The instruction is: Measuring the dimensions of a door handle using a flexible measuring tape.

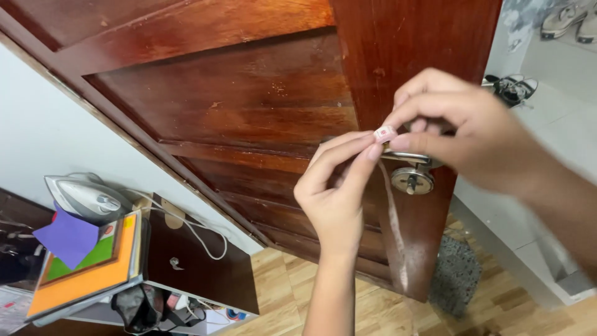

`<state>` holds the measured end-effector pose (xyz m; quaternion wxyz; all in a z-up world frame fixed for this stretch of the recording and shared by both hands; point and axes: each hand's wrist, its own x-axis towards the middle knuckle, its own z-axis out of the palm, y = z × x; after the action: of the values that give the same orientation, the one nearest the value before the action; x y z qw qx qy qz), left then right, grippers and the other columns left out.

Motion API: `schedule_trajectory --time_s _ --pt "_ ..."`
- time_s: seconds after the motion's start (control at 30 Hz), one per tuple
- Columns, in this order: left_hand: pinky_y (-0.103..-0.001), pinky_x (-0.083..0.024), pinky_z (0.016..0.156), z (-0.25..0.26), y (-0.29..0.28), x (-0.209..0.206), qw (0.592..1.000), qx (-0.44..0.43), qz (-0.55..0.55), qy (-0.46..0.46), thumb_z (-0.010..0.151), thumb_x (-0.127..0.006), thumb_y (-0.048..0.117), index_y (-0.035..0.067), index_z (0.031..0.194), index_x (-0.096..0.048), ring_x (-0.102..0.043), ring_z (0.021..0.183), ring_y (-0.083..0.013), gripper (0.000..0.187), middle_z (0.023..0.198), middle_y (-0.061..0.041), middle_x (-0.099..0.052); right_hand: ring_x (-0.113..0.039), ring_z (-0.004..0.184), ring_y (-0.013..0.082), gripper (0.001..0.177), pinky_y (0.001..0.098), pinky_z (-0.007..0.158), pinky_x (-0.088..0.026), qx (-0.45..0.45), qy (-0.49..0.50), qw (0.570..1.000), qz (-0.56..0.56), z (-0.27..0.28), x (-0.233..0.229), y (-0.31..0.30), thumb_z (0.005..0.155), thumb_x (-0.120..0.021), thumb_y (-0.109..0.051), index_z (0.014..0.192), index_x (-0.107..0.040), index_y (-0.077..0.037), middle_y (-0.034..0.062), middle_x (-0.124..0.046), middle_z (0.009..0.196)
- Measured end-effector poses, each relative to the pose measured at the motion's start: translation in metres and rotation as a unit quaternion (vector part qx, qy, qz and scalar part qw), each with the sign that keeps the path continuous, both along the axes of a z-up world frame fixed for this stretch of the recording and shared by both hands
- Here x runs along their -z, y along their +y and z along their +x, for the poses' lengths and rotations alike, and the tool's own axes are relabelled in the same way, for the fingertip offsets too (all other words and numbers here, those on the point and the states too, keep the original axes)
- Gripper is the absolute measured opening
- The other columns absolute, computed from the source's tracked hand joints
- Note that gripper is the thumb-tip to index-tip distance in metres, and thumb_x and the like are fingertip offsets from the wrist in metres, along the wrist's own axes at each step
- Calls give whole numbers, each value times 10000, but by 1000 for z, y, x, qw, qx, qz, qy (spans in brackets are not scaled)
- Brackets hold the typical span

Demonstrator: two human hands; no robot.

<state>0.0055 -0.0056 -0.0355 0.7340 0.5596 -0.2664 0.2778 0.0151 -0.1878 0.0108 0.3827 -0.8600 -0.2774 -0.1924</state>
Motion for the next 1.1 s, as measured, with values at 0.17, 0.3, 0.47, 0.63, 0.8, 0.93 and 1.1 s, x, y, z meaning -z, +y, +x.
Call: schedule_trajectory --time_s 0.17,0.3,0.47,0.63,0.8,0.93,1.1 --pt "-278 -555 962 -5 -19 20 996 12 -90 23 937 -756 -73 -38 1119 -742 -683 1056 -174 186 1162 -137 -746 -561 814 109 177 249 706 -461 37 -14 993 109 -14 19 14 910 -733 -155 1059 -764 -65 0 -654 1041" --pt "-258 -548 924 -2 -14 20 995 32 -88 28 927 -761 -62 -28 1094 -745 -683 1039 -153 171 1142 -125 -738 -607 862 99 198 244 748 -499 14 -5 996 92 -11 15 6 891 -728 -164 1058 -759 -64 10 -671 1067" --pt "-238 -605 846 1 19 -20 983 -7 177 -49 900 -773 -9 31 1065 -772 -735 922 -135 170 1017 -92 -762 -630 962 147 179 302 822 -509 -15 -33 996 -79 -2 -12 -9 833 -747 -218 964 -779 -99 1 -688 1051" --pt "-249 -623 744 4 22 -49 945 34 325 -3 857 -787 51 75 997 -796 -758 816 -131 142 945 -76 -769 -588 1022 202 205 346 883 -485 3 -50 969 -243 0 -36 -7 811 -797 -336 914 -812 -159 -55 -707 991" --pt "-276 -614 851 0 12 -36 982 5 179 -53 895 -785 35 31 1037 -786 -756 927 -160 142 1008 -88 -779 -610 1013 177 166 363 890 -501 -44 17 993 -110 6 -26 -28 789 -822 -261 900 -854 -141 -10 -704 996" --pt "-294 -631 936 2 -9 0 989 -23 77 -124 944 -781 -1 16 1017 -762 -760 1006 -174 77 1083 -96 -781 -648 1039 179 122 351 901 -531 -79 64 993 67 -2 24 -20 844 -815 -180 945 -848 -120 18 -728 1054" --pt "-310 -583 906 -27 -33 9 994 25 -109 19 878 -758 -56 -28 1017 -761 -714 1040 -199 142 1142 -148 -758 -646 1065 187 198 295 932 -523 -40 78 907 412 -32 54 19 849 -733 -8 1037 -760 49 107 -687 1144"
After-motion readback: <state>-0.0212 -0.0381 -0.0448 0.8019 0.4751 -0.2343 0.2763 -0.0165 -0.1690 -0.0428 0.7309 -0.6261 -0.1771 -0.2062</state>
